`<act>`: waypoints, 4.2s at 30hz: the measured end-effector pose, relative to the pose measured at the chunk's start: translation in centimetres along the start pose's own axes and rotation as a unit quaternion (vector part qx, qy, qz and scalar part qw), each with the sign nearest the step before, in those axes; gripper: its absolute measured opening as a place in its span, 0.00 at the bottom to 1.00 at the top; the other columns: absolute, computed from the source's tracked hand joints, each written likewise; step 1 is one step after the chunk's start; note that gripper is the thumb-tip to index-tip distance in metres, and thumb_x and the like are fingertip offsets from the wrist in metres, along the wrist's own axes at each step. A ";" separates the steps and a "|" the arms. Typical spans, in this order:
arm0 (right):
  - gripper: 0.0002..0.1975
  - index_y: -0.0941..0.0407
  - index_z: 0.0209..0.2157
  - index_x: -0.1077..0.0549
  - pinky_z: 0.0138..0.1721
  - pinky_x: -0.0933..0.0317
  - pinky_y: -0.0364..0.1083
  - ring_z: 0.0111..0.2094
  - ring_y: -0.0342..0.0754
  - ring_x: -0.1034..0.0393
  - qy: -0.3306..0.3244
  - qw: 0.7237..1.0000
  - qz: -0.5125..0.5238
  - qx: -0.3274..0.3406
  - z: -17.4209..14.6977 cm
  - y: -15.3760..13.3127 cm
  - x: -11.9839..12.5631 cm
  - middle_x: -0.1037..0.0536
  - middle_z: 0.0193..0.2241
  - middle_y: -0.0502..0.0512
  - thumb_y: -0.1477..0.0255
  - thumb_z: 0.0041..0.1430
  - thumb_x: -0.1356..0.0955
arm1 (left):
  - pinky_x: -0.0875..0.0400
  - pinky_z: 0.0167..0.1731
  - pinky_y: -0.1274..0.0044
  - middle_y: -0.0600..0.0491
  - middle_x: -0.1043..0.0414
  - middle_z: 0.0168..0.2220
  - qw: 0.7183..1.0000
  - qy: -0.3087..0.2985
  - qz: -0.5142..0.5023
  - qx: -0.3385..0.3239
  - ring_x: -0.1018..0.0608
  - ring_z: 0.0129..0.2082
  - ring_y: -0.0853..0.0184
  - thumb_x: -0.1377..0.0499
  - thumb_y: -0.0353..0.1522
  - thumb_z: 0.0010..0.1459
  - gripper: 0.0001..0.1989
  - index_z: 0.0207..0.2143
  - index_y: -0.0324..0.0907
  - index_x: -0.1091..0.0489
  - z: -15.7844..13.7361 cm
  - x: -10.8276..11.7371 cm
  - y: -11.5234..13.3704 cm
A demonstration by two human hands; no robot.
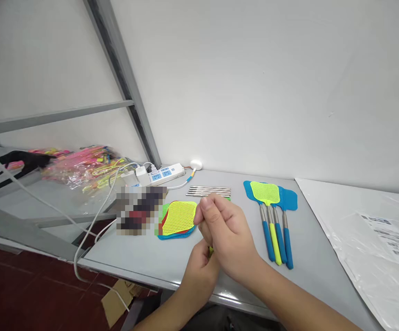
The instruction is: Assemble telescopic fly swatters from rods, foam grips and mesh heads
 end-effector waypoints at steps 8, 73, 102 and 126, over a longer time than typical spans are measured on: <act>0.18 0.55 0.26 0.33 0.17 0.60 0.39 0.15 0.36 0.58 0.002 1.000 0.010 -0.004 0.7 0.8 0.0 0.48 0.12 0.39 0.58 0.65 0.35 | 0.47 0.26 0.79 0.58 0.43 0.26 0.999 0.022 -0.020 0.013 0.44 0.28 0.72 0.44 0.39 0.63 0.12 0.33 0.39 0.36 0.4 0.1 0.1; 0.24 0.47 0.61 0.42 0.50 0.36 0.56 0.51 0.54 0.32 0.092 0.971 -0.207 0.071 1.3 5.1 -1.7 0.27 0.49 0.60 0.57 0.67 0.41 | 0.57 0.17 0.81 0.63 0.52 0.17 0.974 0.167 -0.124 0.093 0.52 0.16 0.76 0.44 0.53 0.59 0.23 0.29 0.42 0.36 -7.4 9.6 2.6; 0.07 0.53 0.31 0.34 0.30 0.45 0.44 0.29 0.46 0.37 -0.065 0.866 -0.491 0.075 -4.2 5.4 -0.7 0.29 0.27 0.49 0.70 0.65 0.36 | 0.34 0.38 0.79 0.55 0.33 0.35 0.931 0.181 -0.315 0.040 0.30 0.35 0.70 0.35 0.44 0.55 0.16 0.39 0.42 0.27 -2.8 5.4 4.4; 0.08 0.54 0.30 0.38 0.29 0.49 0.43 0.27 0.43 0.40 -0.117 0.896 -0.423 0.059 -5.3 7.7 -4.4 0.33 0.26 0.48 0.72 0.65 0.40 | 0.34 0.33 0.78 0.53 0.34 0.28 0.959 0.179 -0.217 -0.044 0.30 0.31 0.68 0.45 0.44 0.64 0.16 0.34 0.40 0.30 -4.3 8.8 6.7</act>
Point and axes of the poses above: each hand's wrist, its own z-axis towards the middle knuckle, its own x-axis out of the back of the hand, y = z × x, the point moved 3 cm from there along z, towards the middle knuckle
